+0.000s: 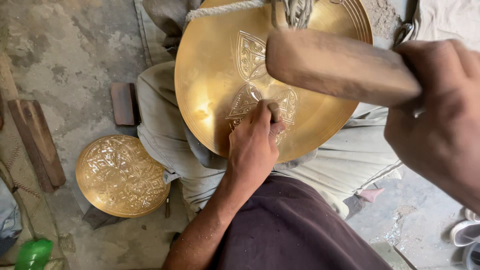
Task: The person sits on the floor with a brass plate on their lap and hammers a small punch along a decorative pattern to emboss the design into the metal. They reposition the punch across the pattern and occasionally lift and turn the plate while continuing to hammer.
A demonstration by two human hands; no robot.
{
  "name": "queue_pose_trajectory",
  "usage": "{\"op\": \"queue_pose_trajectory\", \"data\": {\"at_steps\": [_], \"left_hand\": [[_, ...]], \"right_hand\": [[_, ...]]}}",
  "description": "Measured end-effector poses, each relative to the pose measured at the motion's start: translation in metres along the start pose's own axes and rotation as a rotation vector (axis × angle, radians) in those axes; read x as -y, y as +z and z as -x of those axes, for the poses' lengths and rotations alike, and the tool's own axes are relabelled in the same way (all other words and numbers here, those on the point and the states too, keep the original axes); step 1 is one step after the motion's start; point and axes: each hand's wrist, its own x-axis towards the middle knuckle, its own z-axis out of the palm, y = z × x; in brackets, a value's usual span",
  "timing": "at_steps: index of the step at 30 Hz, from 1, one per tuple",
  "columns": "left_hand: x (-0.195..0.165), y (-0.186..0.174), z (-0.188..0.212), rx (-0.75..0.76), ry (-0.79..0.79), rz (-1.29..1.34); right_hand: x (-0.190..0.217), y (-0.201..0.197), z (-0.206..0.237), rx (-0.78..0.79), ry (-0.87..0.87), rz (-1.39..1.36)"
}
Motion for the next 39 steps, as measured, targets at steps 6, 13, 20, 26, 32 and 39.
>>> {"op": "queue_pose_trajectory", "data": {"at_steps": [6, 13, 20, 26, 32, 39], "left_hand": [[-0.004, 0.000, 0.004, -0.217, 0.182, 0.054], [-0.003, 0.008, 0.001, -0.158, 0.139, 0.080], [0.001, 0.012, 0.004, -0.126, 0.156, 0.064], [-0.002, 0.008, -0.007, -0.055, 0.089, -0.003], [-0.008, -0.031, -0.008, -0.156, -0.022, 0.274], [-0.011, -0.022, -0.010, -0.014, -0.007, 0.172]], "right_hand": [[-0.024, 0.012, 0.024, -0.051, 0.047, -0.183], [-0.021, -0.001, 0.019, -0.091, 0.059, -0.216], [0.004, -0.016, 0.001, -0.047, -0.035, 0.085], [-0.010, 0.003, 0.012, 0.121, 0.048, 0.116], [-0.038, 0.026, 0.039, 0.001, 0.159, -0.222], [-0.051, 0.054, 0.054, -0.078, 0.179, -0.351]]}}
